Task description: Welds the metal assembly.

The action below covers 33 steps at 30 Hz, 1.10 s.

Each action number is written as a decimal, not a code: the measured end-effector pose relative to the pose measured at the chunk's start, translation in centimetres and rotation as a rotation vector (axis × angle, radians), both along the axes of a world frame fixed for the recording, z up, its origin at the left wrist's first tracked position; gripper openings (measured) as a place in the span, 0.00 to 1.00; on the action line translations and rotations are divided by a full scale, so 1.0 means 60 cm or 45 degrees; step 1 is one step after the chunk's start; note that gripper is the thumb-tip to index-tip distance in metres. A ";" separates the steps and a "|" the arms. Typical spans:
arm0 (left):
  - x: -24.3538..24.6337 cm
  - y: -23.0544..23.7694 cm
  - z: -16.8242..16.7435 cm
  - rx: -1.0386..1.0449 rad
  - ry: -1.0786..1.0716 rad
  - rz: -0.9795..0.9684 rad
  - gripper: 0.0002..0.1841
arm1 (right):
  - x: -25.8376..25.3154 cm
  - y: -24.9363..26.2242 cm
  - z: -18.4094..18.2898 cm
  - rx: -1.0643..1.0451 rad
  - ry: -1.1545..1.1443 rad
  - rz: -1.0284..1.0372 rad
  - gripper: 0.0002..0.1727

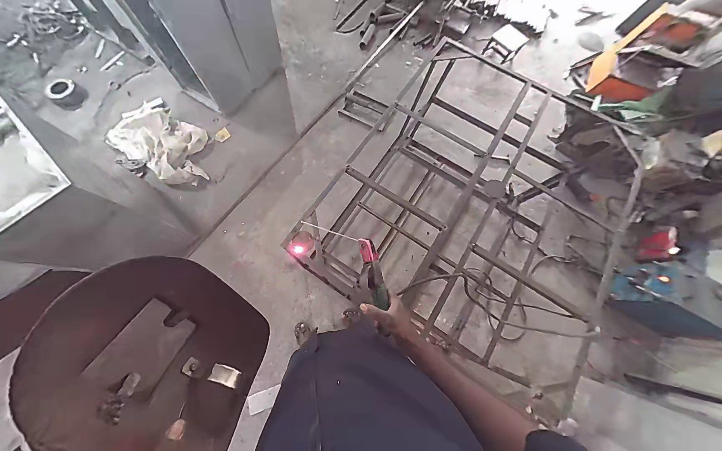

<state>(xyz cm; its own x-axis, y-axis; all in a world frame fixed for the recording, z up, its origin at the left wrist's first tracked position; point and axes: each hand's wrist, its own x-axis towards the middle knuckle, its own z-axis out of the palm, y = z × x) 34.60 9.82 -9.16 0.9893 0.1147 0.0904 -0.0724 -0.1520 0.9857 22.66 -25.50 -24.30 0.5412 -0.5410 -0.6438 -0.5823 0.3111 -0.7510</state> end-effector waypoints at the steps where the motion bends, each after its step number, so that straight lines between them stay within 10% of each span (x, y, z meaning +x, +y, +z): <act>1: 0.016 0.011 -0.001 -0.076 0.011 -0.024 0.31 | 0.003 0.019 -0.001 -0.049 0.013 -0.005 0.51; 5: 0.087 0.093 -0.049 -0.056 -0.074 -0.185 0.32 | 0.008 0.080 0.012 -0.195 0.007 -0.121 0.56; 8: 0.148 0.136 -0.075 -0.006 -0.013 -0.204 0.57 | -0.003 0.106 0.024 -0.292 0.044 -0.200 0.59; 12: 0.178 0.127 -0.053 -0.131 -0.001 -0.259 0.45 | -0.019 0.140 0.036 -0.336 0.043 -0.315 0.60; 20: 0.226 0.112 -0.052 -0.150 -0.153 -0.425 0.59 | -0.008 0.187 0.021 -0.505 0.155 -0.272 0.59; 24: 0.235 0.092 -0.027 -0.128 -0.137 -0.516 0.52 | 0.007 0.199 0.014 -0.544 0.225 -0.154 0.58; 29: 0.237 0.040 0.002 -0.121 -0.066 -0.828 0.14 | 0.028 0.205 -0.016 -0.457 0.224 -0.114 0.55; 33: 0.257 -0.003 0.011 -0.016 -0.125 -0.561 0.23 | 0.048 0.203 -0.048 -0.396 0.365 -0.032 0.60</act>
